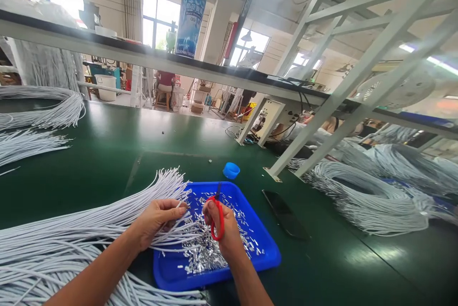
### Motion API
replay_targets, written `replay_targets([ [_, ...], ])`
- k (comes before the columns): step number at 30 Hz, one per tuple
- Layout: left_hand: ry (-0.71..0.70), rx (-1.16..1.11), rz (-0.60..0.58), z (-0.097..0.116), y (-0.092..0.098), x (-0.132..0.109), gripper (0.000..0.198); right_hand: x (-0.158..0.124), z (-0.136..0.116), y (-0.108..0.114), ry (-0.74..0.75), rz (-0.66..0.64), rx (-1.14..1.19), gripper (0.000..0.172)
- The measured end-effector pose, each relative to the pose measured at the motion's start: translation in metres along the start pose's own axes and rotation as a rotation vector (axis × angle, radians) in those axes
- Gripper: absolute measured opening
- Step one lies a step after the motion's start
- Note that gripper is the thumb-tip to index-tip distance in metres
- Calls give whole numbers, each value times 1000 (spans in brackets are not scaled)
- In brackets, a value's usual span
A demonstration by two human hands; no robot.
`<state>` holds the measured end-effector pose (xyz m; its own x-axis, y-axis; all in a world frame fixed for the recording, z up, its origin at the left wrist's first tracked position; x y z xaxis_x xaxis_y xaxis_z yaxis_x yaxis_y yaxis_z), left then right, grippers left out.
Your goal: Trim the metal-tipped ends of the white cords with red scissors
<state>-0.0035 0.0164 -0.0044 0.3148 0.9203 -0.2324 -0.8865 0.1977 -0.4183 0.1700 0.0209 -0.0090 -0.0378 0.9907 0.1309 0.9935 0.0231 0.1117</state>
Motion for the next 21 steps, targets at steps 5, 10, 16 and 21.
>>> replay_targets([
  [5,90,-212,66,-7,8,6,30,-3,-13,-1,137,-139,-532,26],
  [10,-72,-74,76,0,3,3,27,-5,-16,-2,144,-219,-831,37],
  [16,-165,131,117,6,-1,-2,31,-6,-8,-4,205,-221,-850,41],
  [21,-353,399,194,8,3,-1,25,-5,-6,-3,224,-184,-886,44],
])
Point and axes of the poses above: each hand's wrist, its own x-axis towards the middle knuckle, its own y-axis out of the back of the hand, z = x × y, the point moved 3 cm from there along x, towards the middle knuckle, and after that the axes turned 7 degrees about -x, right-handed, at the moved point
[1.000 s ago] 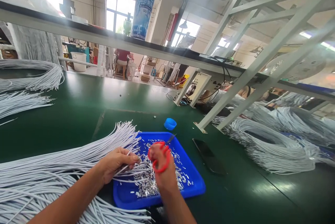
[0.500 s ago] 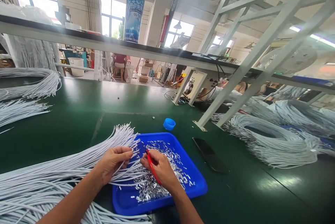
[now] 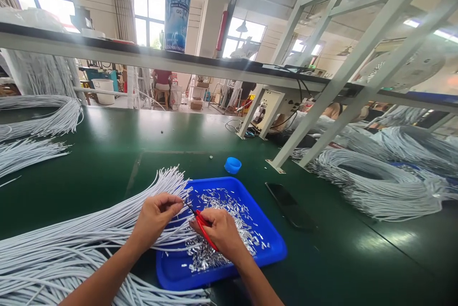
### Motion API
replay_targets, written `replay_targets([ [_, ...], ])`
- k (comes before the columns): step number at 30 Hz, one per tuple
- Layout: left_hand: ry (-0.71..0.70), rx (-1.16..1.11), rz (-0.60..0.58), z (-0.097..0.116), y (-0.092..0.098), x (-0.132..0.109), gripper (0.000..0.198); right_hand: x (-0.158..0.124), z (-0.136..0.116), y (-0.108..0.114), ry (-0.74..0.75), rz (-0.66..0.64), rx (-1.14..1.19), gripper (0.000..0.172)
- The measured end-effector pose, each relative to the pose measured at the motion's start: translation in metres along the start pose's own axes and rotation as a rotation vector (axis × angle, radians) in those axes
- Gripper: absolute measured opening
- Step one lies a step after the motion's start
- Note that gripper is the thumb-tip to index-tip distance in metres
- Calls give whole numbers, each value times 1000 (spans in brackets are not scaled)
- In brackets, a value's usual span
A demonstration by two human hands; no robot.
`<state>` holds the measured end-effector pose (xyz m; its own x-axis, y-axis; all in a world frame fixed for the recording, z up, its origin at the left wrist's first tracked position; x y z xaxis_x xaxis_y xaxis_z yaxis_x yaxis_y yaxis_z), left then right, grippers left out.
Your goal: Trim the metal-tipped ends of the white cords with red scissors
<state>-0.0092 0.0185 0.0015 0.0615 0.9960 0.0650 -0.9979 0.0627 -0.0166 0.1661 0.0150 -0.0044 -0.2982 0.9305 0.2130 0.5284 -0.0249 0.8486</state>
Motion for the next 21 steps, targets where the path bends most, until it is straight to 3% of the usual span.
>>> replay_targets([
  [3,-92,104,41,0,2,1,22,0,-1,-1,-19,3,-15,45],
  [10,241,-289,-176,0,-4,-2,29,2,-5,-6,33,-3,69,43],
  [13,291,-351,-164,2,-3,-2,30,4,0,0,47,-31,131,37],
  [17,233,-250,-116,4,-3,-1,31,4,7,11,-117,10,494,24],
  [21,151,-78,-285,7,-11,-4,30,1,-3,4,-260,8,970,27],
])
Point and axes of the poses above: each hand's wrist, its own x-axis towards the middle knuckle, its own y-axis out of the back of the hand, z = x × y, the point moved 3 cm from there along x, towards the middle knuckle, and after that the axes turned 7 degrees about -x, right-handed, at the moved point
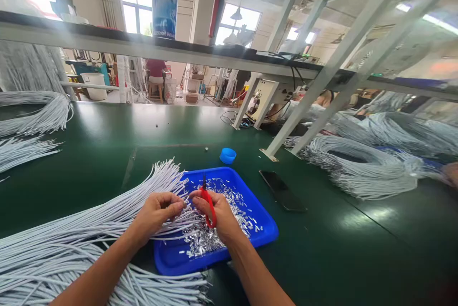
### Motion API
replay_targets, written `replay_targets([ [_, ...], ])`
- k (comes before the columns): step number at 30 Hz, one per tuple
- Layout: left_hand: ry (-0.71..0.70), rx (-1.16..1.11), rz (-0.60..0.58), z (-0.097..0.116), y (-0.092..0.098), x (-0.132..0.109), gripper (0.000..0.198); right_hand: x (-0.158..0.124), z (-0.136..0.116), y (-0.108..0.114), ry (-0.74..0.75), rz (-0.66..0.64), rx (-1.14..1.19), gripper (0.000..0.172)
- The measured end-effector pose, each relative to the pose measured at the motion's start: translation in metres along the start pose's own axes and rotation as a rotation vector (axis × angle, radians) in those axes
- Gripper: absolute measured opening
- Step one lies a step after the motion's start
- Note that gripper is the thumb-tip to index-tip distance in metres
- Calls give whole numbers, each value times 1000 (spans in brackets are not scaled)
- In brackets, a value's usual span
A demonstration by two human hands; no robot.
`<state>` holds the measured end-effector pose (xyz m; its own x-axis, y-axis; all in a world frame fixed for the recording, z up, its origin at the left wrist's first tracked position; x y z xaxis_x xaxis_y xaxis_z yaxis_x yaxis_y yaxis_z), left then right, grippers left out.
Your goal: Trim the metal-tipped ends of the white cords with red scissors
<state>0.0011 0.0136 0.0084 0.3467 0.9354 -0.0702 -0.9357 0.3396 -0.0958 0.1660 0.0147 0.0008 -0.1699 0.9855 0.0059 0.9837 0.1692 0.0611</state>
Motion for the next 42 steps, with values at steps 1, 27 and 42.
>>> replay_targets([
  [1,-7,32,-32,0,-2,0,30,-1,1,-4,-20,-14,67,27],
  [27,-96,1392,-217,6,-15,-10,67,14,16,60,162,416,-484,32],
  [42,107,861,-609,38,15,-118,49,18,25,54,152,366,-505,34],
])
Point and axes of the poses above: each hand's wrist, its own x-axis towards the middle knuckle, its own y-axis out of the back of the hand, z = x × y, the point moved 3 cm from there along x, towards the middle knuckle, and after that the axes turned 7 degrees about -x, right-handed, at the moved point
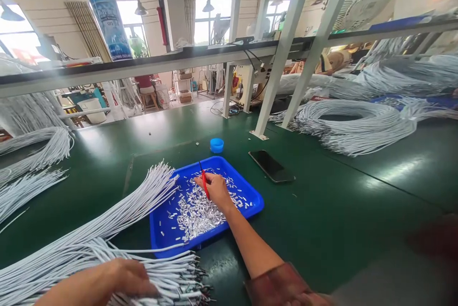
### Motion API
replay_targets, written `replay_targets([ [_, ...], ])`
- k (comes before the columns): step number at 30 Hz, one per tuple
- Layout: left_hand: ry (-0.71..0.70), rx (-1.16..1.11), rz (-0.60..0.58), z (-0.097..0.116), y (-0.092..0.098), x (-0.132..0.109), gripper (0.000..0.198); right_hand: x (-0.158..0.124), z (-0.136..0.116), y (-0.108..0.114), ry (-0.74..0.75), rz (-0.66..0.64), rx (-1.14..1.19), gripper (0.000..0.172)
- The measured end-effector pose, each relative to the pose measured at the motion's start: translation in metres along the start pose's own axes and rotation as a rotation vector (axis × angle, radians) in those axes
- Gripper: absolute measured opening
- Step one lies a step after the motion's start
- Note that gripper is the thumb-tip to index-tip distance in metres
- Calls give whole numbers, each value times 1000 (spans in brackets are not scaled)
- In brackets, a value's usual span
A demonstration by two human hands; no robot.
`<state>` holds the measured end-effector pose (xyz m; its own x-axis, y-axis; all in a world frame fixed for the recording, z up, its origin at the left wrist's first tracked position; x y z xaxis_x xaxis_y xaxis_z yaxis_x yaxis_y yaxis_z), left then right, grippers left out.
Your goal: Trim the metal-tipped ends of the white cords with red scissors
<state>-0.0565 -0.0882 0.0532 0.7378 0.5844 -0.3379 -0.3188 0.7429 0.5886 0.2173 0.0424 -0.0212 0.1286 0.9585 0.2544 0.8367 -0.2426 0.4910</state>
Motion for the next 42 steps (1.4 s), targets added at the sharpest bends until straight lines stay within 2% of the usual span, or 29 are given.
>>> replay_targets([
  [2,-22,-101,94,-2,12,11,47,-1,0,-1,3,-5,-9,33],
  [4,13,-56,307,-4,26,34,31,-1,0,0,5,-9,-27,32],
  [6,111,198,522,-6,35,61,29,-2,-1,0,6,-12,-53,31],
  [8,184,450,628,-7,37,87,33,-3,-3,1,8,-14,-81,31],
  [11,278,731,605,-12,32,116,30,-4,-5,2,8,-18,-114,30],
  [13,304,861,570,-14,28,124,24,-4,-6,2,6,-21,-130,30],
  [16,281,956,563,-15,26,125,28,-4,-6,2,6,-24,-144,31],
  [19,265,925,574,-15,24,119,28,-4,-5,1,0,-25,-155,31],
  [22,279,759,594,-12,23,107,27,-4,-5,1,-8,-26,-162,31],
  [24,242,540,538,-10,23,93,21,-5,-5,2,-9,-29,-164,32],
  [25,208,403,464,-8,22,85,17,-5,-6,2,-9,-31,-165,33],
  [28,136,15,109,-5,18,60,14,-5,-6,2,-7,-38,-168,32],
  [29,133,-78,34,-6,17,53,17,-5,-6,2,-5,-41,-168,31],
  [30,134,-137,20,-7,18,49,21,-5,-6,2,-5,-45,-168,31],
  [31,134,-143,61,-9,21,48,24,-5,-6,2,-5,-47,-169,30],
  [32,133,-95,154,-12,24,50,26,-5,-6,2,-5,-49,-170,30],
  [36,167,421,644,-22,36,84,28,-5,-6,2,-5,-50,-179,32],
  [38,256,644,717,-24,38,107,32,-5,-6,1,-3,-51,-183,33],
  [40,341,800,691,-23,40,125,28,-5,-5,1,0,-50,-184,32],
  [42,365,862,667,-20,42,132,27,-5,-5,0,4,-45,-183,32],
])
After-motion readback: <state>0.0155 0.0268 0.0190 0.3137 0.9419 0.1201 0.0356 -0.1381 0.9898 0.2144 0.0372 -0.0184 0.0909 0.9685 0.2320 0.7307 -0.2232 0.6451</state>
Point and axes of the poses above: each hand's wrist, its own x-axis towards the middle knuckle, its own y-axis out of the back of the hand, z = x × y, the point moved 3 cm from there along x, towards the middle knuckle, and after that the axes turned 7 degrees about -x, right-handed, at the moved point
